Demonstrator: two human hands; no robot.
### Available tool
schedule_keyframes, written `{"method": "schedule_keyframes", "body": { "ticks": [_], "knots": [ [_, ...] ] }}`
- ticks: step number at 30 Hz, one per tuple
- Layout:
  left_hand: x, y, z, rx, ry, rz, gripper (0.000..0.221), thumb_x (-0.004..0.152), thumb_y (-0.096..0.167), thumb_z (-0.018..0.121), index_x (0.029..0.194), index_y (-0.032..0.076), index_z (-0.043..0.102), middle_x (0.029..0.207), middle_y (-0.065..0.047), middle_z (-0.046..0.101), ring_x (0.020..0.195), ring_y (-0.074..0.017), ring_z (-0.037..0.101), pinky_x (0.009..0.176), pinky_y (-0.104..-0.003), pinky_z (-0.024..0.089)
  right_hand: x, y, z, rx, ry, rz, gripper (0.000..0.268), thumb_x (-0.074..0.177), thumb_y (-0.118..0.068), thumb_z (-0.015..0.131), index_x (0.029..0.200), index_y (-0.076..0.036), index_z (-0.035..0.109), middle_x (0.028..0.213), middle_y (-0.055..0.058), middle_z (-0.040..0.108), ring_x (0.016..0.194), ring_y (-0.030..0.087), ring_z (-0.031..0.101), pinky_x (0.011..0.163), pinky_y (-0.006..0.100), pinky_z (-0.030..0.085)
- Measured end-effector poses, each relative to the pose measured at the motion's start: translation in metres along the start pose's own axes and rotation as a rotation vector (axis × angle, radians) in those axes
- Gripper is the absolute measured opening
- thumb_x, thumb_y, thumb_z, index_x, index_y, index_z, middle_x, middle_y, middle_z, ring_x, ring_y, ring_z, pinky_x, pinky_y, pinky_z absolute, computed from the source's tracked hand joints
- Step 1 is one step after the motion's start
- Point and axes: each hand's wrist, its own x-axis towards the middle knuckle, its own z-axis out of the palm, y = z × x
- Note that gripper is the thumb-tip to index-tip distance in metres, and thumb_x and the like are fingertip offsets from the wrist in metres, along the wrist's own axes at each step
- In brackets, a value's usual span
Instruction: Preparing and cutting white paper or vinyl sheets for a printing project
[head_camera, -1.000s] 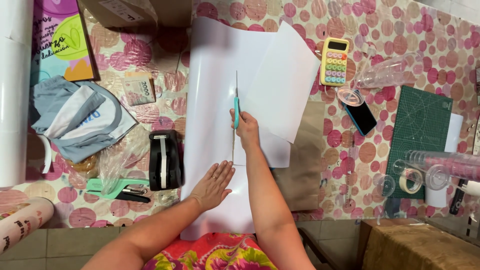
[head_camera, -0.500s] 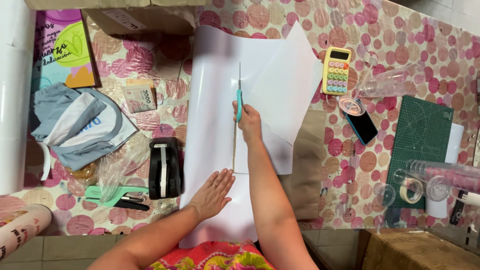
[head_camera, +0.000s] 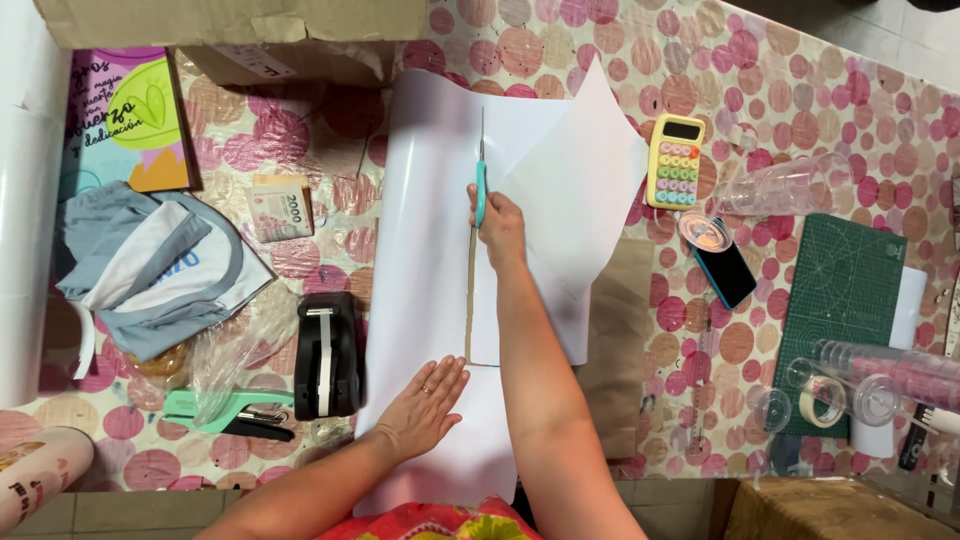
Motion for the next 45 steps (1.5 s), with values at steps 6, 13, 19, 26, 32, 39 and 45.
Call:
{"method": "schedule_keyframes", "body": {
  "ticks": [6,13,19,26,32,39,45],
  "knots": [
    [0.000,-0.002,0.005,-0.038,0.041,-0.009,0.077,0.103,0.050,0.026,0.162,0.002,0.019,0.169,-0.020,0.019,0.158,-0.0365,0.013,0.130,-0.051,0.009,0.016,-0.022,0.010,-0.058,0.024,0.017,0.044,0.082,-0.049,0.075,0.068,-0.012,0.057,0.063,0.001,0.055,0.056,0.009,0.052,0.045,0.025,0.041],
    [0.001,-0.003,0.005,-0.044,0.039,-0.006,0.077,0.102,0.050,0.028,0.161,0.001,0.021,0.168,-0.021,0.022,0.158,-0.0374,0.016,0.129,-0.051,0.011,0.033,-0.012,0.010,-0.151,-0.010,-0.028,0.041,0.081,-0.048,0.076,0.068,-0.014,0.058,0.063,0.003,0.057,0.059,0.010,0.053,0.041,0.027,0.044],
    [0.000,-0.001,0.004,-0.035,0.034,-0.005,0.076,0.103,0.048,0.026,0.162,0.000,0.019,0.169,-0.021,0.020,0.158,-0.0379,0.014,0.130,-0.052,0.008,0.038,-0.029,0.008,-0.091,-0.043,-0.081,0.047,0.083,-0.040,0.080,0.062,-0.013,0.047,0.056,0.000,0.045,0.046,0.008,0.026,0.041,0.027,0.017],
    [0.000,-0.005,-0.004,-0.032,0.069,0.006,0.076,0.103,0.048,0.026,0.161,-0.001,0.018,0.169,-0.022,0.018,0.158,-0.0379,0.012,0.131,-0.052,0.007,0.071,0.004,-0.064,0.074,-0.088,-0.312,0.013,0.088,-0.010,0.070,0.100,-0.011,0.075,0.079,0.001,0.069,0.063,0.008,0.057,0.049,0.021,0.040],
    [0.024,0.007,-0.020,-0.103,-0.057,-0.039,0.078,0.090,0.044,0.051,0.153,-0.001,0.039,0.156,-0.029,0.040,0.145,-0.0415,0.038,0.118,-0.054,0.027,0.016,0.005,-0.159,-0.021,0.566,-0.775,0.071,0.093,-0.013,0.079,0.138,-0.005,0.025,0.143,0.024,0.057,0.124,0.027,0.064,0.105,0.036,0.055],
    [0.144,-0.003,-0.037,-0.977,0.018,-0.755,0.088,0.092,0.058,0.063,0.157,0.008,0.031,0.146,-0.026,0.047,0.136,-0.0429,0.049,0.110,-0.054,0.042,0.078,0.063,-0.168,-0.159,0.680,-0.368,0.088,0.053,-0.026,0.107,0.116,-0.005,0.049,0.100,0.016,0.064,0.096,0.033,0.066,0.086,0.042,0.054],
    [0.229,-0.012,-0.065,-1.791,0.318,-1.104,0.092,0.085,0.053,0.079,0.155,0.012,0.038,0.145,-0.028,0.051,0.132,-0.0440,0.052,0.110,-0.058,0.043,0.074,0.123,-0.196,0.255,0.280,-0.209,0.060,0.070,0.000,0.091,0.116,-0.007,0.053,0.102,0.011,0.065,0.093,0.024,0.066,0.084,0.038,0.054]
  ]
}}
